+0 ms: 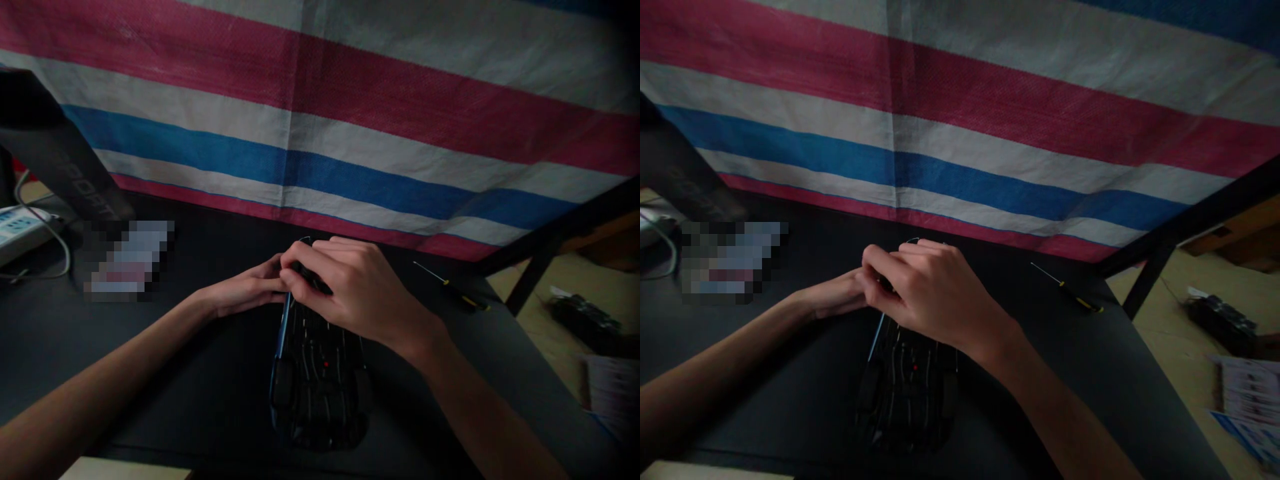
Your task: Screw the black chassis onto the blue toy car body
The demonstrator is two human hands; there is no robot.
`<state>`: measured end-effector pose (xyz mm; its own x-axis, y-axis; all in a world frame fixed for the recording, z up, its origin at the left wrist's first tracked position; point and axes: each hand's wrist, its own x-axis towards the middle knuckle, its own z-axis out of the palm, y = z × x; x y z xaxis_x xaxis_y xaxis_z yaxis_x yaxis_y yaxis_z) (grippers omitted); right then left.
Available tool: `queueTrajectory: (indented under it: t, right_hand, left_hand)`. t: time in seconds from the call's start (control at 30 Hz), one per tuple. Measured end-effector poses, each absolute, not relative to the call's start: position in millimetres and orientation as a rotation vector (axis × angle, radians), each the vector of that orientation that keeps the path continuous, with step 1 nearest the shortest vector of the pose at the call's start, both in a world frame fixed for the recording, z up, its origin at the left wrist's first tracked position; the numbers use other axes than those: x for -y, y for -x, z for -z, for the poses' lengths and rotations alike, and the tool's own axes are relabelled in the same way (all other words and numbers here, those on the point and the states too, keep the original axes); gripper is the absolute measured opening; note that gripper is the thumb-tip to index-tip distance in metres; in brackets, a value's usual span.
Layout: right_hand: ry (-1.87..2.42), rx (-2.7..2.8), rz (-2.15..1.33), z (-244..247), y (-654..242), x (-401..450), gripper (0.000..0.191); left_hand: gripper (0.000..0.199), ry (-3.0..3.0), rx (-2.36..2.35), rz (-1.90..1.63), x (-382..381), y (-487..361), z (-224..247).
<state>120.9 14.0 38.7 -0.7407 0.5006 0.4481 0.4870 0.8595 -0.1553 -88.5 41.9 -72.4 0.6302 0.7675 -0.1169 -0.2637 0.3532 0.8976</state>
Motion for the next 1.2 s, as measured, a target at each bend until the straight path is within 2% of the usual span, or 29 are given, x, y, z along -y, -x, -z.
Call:
queueTrajectory:
  t: [0.2,0.4,0.53,0.63,0.73,0.87,1.0,1.2]
  right_hand:
    - [0.714,2.534,-0.232,-40.3,-125.1,-12.9,0.02]
    - [0.743,2.534,-0.151,-40.7,-123.5,-12.0,0.016]
    - [0.64,2.55,-0.274,-43.3,-124.1,-10.6,0.025]
    - [0.748,2.563,-0.196,-43.3,-124.5,-8.0,0.016]
    - [0.83,2.559,-0.102,-43.3,-124.7,-5.0,0.017]
    - [0.729,2.561,-0.165,-44.1,-124.1,-1.5,0.031]
    - [0.906,2.557,-0.1,-43.5,-123.1,0.5,0.018]
    - [0.832,2.55,-0.169,-44.8,-125.1,0.2,0.021]
  left_hand:
    - [0.064,-1.022,-0.577,-0.685,-42.3,90.4,73.6]
    - [0.056,-1.05,-0.541,-0.721,-42.4,87.4,77.2]
    - [0.056,-1.02,-0.551,-0.713,-41.3,86.8,75.2]
    - [0.054,-1.025,-0.564,-0.716,-40.0,87.2,71.6]
    - [0.057,-1.028,-0.588,-0.71,-39.0,86.7,68.5]
    - [0.06,-1.03,-0.601,-0.684,-40.1,86.2,69.6]
    - [0.063,-1.049,-0.585,-0.685,-42.4,87.7,73.6]
    - [0.063,-1.045,-0.602,-0.695,-40.8,87.3,70.1]
